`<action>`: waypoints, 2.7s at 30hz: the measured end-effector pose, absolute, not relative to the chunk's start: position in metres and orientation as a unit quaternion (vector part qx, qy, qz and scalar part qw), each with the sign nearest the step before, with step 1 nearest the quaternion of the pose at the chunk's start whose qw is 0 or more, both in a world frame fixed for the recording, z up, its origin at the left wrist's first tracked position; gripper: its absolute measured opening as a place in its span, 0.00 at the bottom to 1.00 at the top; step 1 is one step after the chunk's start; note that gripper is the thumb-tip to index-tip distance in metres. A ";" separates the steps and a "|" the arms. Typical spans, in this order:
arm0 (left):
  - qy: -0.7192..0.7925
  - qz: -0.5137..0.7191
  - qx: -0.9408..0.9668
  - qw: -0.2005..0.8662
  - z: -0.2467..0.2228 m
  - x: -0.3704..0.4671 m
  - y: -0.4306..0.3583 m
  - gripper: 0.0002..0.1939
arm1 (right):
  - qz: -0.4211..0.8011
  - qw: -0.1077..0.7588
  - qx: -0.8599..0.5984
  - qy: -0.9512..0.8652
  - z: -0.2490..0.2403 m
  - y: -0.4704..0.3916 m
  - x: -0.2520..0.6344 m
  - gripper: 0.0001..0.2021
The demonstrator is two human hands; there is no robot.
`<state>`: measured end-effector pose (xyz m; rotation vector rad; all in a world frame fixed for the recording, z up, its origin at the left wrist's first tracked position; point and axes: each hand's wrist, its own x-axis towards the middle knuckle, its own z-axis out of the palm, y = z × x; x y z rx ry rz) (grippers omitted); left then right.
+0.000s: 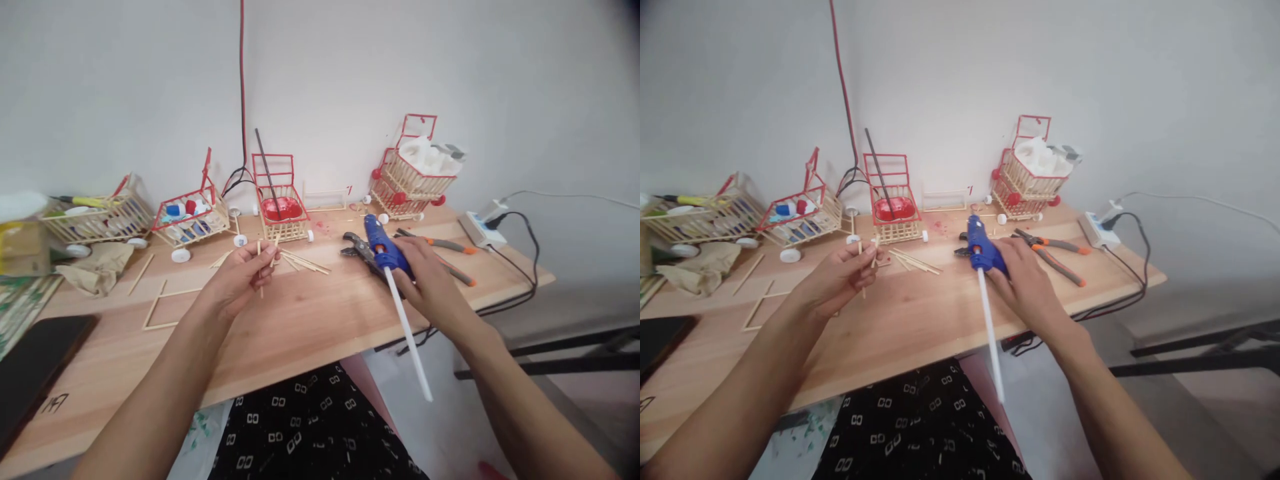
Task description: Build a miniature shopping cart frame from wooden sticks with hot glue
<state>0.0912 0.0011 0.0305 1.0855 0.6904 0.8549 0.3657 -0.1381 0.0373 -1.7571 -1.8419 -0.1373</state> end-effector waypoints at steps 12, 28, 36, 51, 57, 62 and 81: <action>0.325 0.379 0.469 0.729 0.027 0.092 0.004 0.12 | -0.126 0.179 -0.808 -0.547 -0.017 -0.149 0.521 0.23; 0.277 0.408 0.394 0.775 0.035 0.090 0.006 0.08 | -0.148 0.268 -0.791 -0.530 0.024 -0.157 0.508 0.15; 0.235 0.442 0.366 0.784 0.058 0.096 0.001 0.08 | 0.269 0.386 -0.567 -0.676 0.056 -0.090 0.293 0.12; 0.298 0.512 0.480 0.647 0.064 0.077 0.015 0.12 | 0.312 0.421 -0.462 -0.715 0.049 -0.035 0.271 0.11; 0.338 0.469 0.541 0.610 0.044 0.084 0.012 0.12 | 0.186 0.498 -0.512 -0.675 0.038 -0.038 0.279 0.14; 0.347 0.443 0.530 0.634 0.035 0.087 0.007 0.12 | 0.113 0.469 -0.535 -0.694 0.037 -0.043 0.279 0.15; 0.393 0.421 0.591 0.565 0.031 0.085 0.003 0.10 | 0.094 0.487 -0.538 -0.682 0.038 -0.045 0.279 0.13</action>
